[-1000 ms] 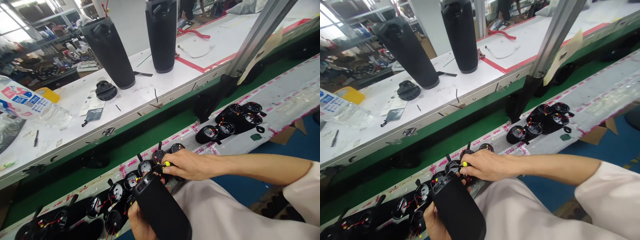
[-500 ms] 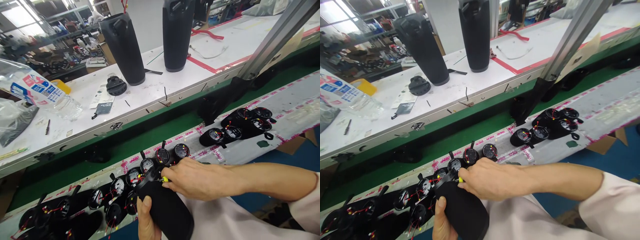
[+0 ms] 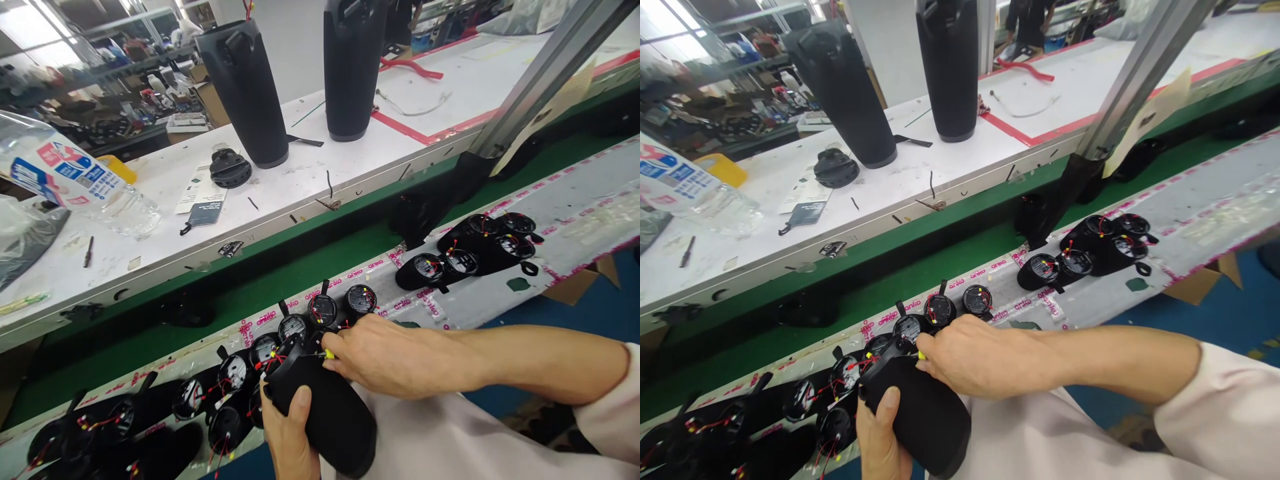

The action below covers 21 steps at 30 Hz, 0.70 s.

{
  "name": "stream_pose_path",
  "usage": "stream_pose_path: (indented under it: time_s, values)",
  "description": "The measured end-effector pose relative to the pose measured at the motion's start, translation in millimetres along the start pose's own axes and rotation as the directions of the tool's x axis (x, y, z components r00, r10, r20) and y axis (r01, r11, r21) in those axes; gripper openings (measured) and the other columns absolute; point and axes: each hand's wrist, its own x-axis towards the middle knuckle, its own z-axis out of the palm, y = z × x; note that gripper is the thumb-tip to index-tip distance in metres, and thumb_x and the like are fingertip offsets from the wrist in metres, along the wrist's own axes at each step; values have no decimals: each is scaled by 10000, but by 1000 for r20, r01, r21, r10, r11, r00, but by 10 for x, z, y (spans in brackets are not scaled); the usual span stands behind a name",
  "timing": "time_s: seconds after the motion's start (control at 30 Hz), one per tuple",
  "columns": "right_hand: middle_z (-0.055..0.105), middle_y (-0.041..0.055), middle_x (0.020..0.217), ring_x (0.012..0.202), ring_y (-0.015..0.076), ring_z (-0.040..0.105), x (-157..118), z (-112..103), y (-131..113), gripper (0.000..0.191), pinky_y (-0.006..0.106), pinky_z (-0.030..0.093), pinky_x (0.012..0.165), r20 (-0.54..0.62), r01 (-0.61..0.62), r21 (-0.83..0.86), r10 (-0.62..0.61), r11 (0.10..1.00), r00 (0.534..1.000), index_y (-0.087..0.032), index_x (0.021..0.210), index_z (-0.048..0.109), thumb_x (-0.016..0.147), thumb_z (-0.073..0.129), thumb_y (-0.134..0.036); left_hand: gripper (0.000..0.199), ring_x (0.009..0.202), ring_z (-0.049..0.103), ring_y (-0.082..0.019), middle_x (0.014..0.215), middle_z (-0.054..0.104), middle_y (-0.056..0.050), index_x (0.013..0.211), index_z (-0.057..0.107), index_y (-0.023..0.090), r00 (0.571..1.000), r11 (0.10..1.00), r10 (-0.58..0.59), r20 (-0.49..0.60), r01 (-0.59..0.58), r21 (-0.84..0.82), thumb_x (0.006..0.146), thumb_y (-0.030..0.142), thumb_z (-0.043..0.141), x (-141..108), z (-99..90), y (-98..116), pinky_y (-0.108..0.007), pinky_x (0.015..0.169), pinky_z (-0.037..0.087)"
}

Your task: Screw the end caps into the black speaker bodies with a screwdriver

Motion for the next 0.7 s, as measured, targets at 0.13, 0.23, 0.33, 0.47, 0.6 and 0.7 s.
stream_pose_path:
  time_s: [0.13, 0.23, 0.33, 0.47, 0.6, 0.7]
  values:
    - [699, 24, 735, 538, 180, 573, -20, 68, -70, 267, 363, 182, 520, -49, -19, -19, 18, 1000, 999, -168, 1109, 631, 1199, 481, -369, 876, 877, 810, -280, 1054, 828, -52, 1461, 635, 283, 997, 992, 76, -17, -74, 104, 704, 507, 1015, 19, -85, -48, -362, 750, 692]
    - [706, 34, 744, 548, 187, 588, -20, 122, -106, 255, 377, 165, 513, -119, 10, -73, -19, 997, 993, -163, 1100, 636, 1192, 497, -356, 872, 917, 803, -304, 1107, 815, -60, 1469, 637, 312, 995, 991, 92, -27, -88, 103, 705, 512, 1009, 21, -145, -93, -416, 808, 688]
    - [725, 49, 776, 569, 189, 607, -4, 132, -92, 254, 374, 164, 510, -142, 60, -84, -71, 995, 987, -151, 1102, 641, 1188, 506, -348, 897, 964, 800, -321, 1125, 810, -62, 1471, 640, 321, 995, 989, 87, -47, -80, 128, 679, 489, 1026, 30, -194, -113, -469, 898, 676]
    - [719, 47, 760, 597, 196, 627, 43, 112, -43, 250, 359, 186, 517, -82, 88, -42, -92, 995, 992, -140, 1108, 651, 1180, 523, -342, 886, 969, 794, -321, 1105, 803, -51, 1448, 630, 342, 994, 983, 82, -72, -70, 167, 675, 504, 1031, 61, -238, -140, -433, 815, 684]
    - [739, 59, 820, 622, 193, 632, 96, 116, -26, 250, 361, 205, 532, -55, 78, 6, -77, 997, 996, -135, 1121, 654, 1183, 513, -332, 860, 891, 805, -286, 1054, 826, -30, 1497, 617, 348, 997, 992, 58, -48, -52, 111, 740, 480, 1003, 90, -259, -184, -372, 748, 686]
    - [722, 23, 805, 598, 181, 588, 73, 87, -22, 273, 347, 230, 553, -52, 39, 138, -32, 990, 998, -178, 1085, 646, 1183, 521, -400, 673, 1006, 838, -291, 1131, 860, -24, 1505, 655, 375, 987, 978, -110, 113, 128, -163, 887, 480, 899, 112, -316, -224, -412, 902, 698]
